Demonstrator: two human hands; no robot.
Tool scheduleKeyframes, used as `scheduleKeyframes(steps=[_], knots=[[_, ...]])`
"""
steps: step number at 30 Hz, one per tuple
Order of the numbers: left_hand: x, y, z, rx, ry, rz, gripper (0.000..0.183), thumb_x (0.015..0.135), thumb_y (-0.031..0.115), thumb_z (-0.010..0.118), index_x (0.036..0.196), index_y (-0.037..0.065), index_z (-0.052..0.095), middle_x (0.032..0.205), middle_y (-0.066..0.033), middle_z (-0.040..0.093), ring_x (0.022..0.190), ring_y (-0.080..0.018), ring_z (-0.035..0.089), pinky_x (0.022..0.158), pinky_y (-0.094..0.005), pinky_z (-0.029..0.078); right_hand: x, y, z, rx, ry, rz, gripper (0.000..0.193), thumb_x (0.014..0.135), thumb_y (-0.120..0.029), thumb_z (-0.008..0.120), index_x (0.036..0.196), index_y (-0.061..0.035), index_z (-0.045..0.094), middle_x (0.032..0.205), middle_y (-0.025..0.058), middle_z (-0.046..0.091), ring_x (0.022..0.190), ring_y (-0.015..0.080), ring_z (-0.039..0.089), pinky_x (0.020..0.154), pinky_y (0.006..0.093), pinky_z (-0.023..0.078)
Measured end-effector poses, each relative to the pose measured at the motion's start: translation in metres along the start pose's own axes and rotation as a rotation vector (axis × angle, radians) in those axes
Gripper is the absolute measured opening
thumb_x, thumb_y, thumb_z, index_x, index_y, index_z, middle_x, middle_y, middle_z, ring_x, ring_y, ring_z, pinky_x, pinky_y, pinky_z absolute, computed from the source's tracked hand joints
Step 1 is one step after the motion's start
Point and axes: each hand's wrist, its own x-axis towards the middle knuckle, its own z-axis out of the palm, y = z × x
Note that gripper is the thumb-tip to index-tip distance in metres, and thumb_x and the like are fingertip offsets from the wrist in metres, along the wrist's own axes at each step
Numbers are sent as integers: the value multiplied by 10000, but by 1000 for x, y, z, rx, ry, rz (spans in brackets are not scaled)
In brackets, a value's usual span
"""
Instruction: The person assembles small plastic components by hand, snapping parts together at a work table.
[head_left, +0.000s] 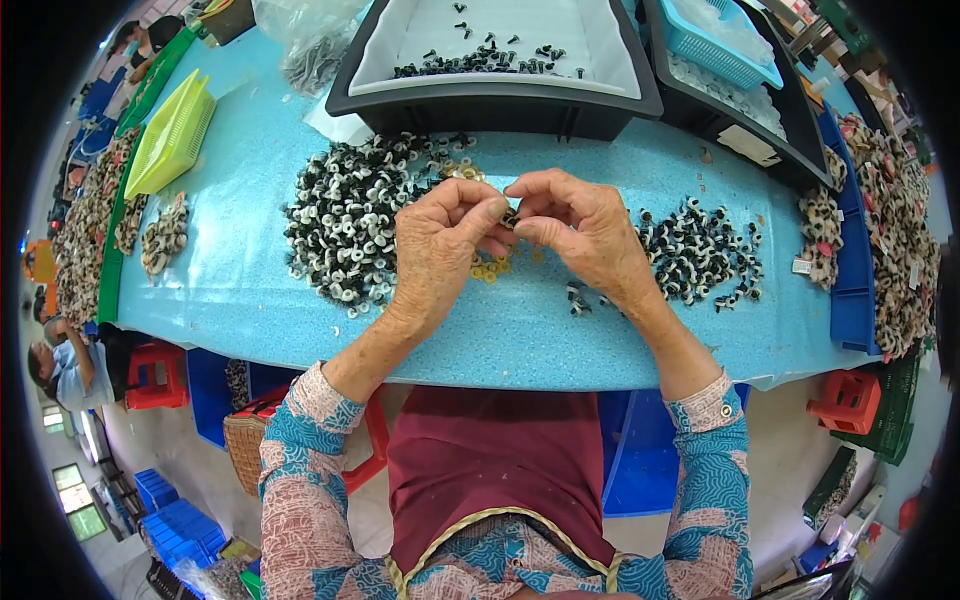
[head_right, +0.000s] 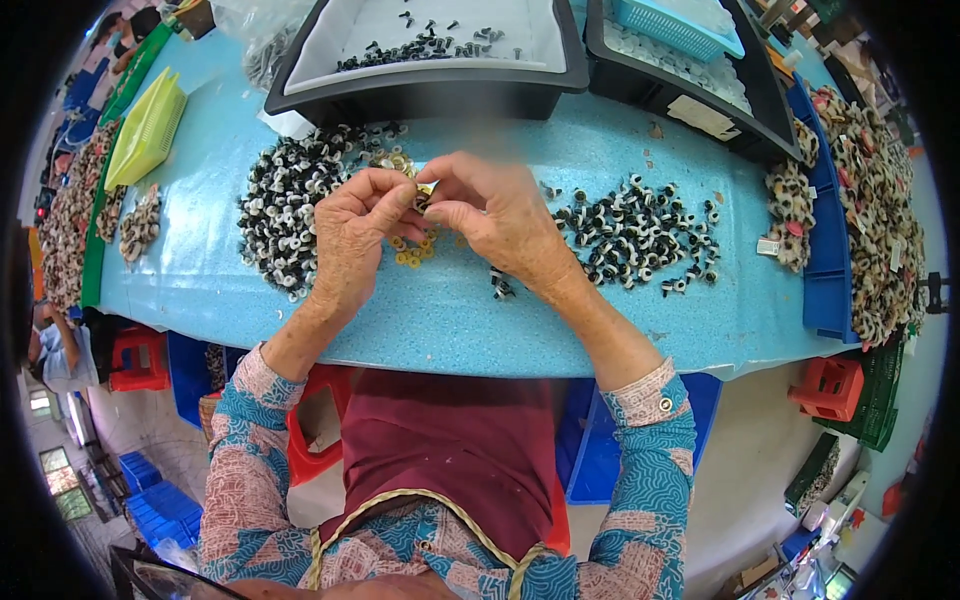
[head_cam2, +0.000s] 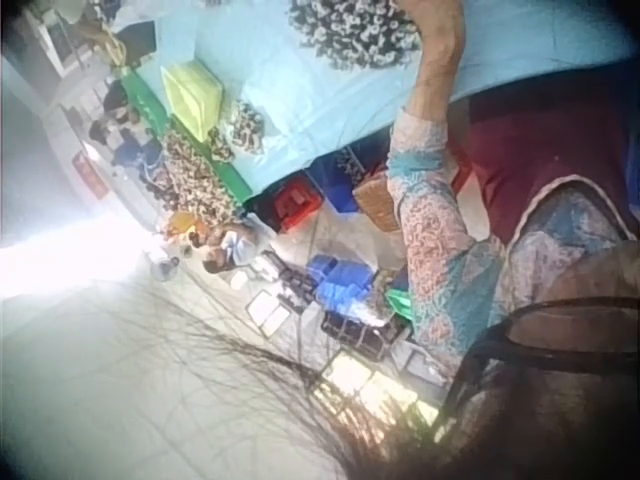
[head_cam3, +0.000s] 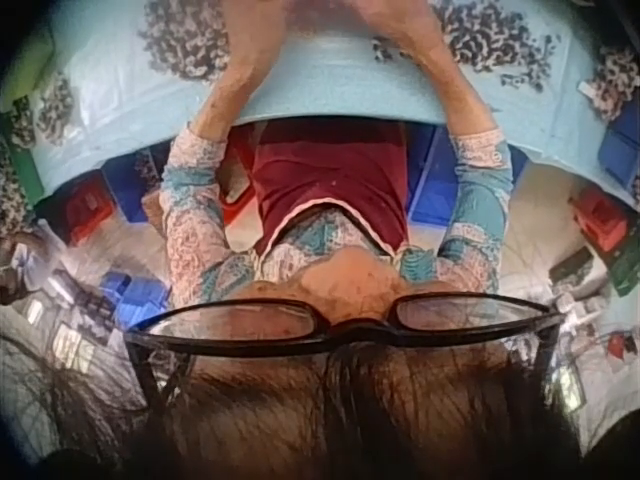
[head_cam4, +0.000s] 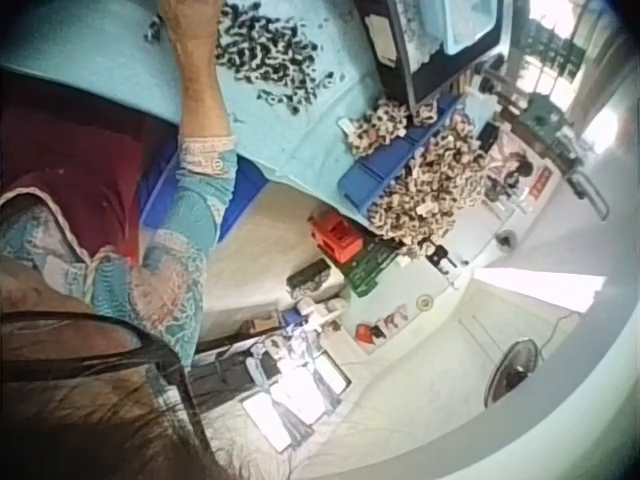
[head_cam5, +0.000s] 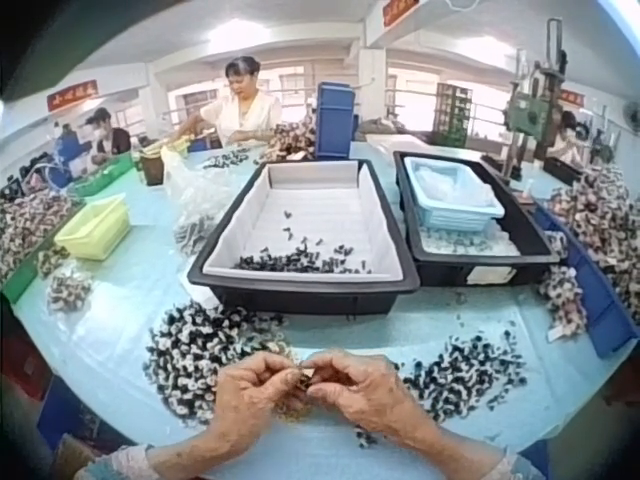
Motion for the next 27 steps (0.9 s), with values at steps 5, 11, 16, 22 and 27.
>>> scheduleKeyframes(steps=[5,11,16,22,27], knots=[[-4,4,6,-147,34,-71,287,916,167,548,1139,-6,496,898,-125,636,766,-187,649,620,-256,538,1,8,-3,-483,98,-390,256,746,19,634,998,-30,629,793,94,634,693,188,613,616,291,494],[-8,5,8,-69,48,110,411,891,116,579,1227,-8,377,954,-154,639,795,-212,654,638,-250,529,6,-3,-19,-371,109,-355,196,770,23,611,951,-45,646,810,59,614,722,146,591,601,263,474],[-9,-3,4,51,46,357,395,843,51,626,1182,20,425,888,-112,648,754,-154,647,636,-235,523,5,-17,-50,-15,220,-55,124,894,-77,535,990,-11,577,826,49,605,687,86,559,586,220,483],[-6,-15,-3,351,136,663,355,790,-3,667,1102,27,500,767,-77,655,667,-104,627,610,-221,518,7,-14,-48,-174,176,95,117,923,-98,497,956,6,540,757,52,592,590,84,530,526,221,459],[1,-12,-4,338,252,629,333,796,0,662,1088,35,508,739,-67,653,637,-100,625,569,-212,506,-6,-14,-78,-466,160,94,92,906,-69,501,947,1,544,725,32,577,564,66,486,507,213,428]])
